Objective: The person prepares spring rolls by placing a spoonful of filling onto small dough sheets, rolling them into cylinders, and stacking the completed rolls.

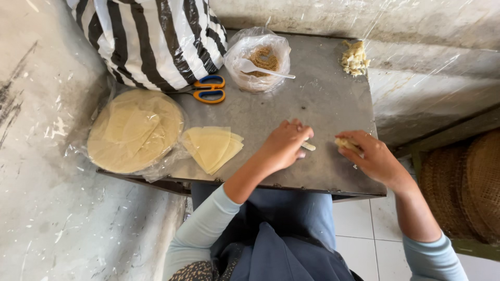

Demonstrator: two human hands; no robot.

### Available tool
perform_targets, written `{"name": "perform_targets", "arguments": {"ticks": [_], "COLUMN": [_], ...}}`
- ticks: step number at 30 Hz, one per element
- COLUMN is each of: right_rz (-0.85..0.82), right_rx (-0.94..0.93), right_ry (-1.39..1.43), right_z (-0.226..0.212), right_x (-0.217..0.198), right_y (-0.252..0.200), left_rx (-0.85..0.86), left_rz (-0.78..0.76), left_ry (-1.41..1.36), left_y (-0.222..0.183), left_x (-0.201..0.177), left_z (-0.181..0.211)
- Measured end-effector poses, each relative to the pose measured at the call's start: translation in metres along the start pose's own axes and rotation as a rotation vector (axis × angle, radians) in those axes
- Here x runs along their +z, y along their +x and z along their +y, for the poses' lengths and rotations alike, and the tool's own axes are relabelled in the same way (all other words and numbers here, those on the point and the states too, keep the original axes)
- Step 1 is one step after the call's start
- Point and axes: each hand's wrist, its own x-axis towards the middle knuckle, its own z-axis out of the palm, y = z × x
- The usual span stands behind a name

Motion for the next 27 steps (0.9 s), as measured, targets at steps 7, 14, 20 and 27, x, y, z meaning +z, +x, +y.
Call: {"name": "perform_targets", "arguments": {"ticks": [7, 14, 20, 27], "right_rz": [-0.114, -0.08, -0.156, -0.239], "right_rx": [0.098, 0.199, 0.097, -0.286], "right_ry": [0.966, 1.557, 1.489, 0.852], "right_z": [-0.015, -0.07, -0.175, -0.321], "right_x": [0.044, 0.081, 0.07, 0.017], "right_y": [0.038, 0.084, 0.16, 0.274], "left_rx": [-0.253, -0.34, -0.185, -0.296], "left_rz": [0.264, 0.542, 0.745, 0.705], "left_ry": [-0.176, -0.04, 0.041, 0.159], "left_y": [-0.003, -0.008, -0.056, -0.131], "left_x": [0.014, -0.012, -0.074, -0.108], "left_z": [0.013, 0.032, 0.035, 0.018]}}
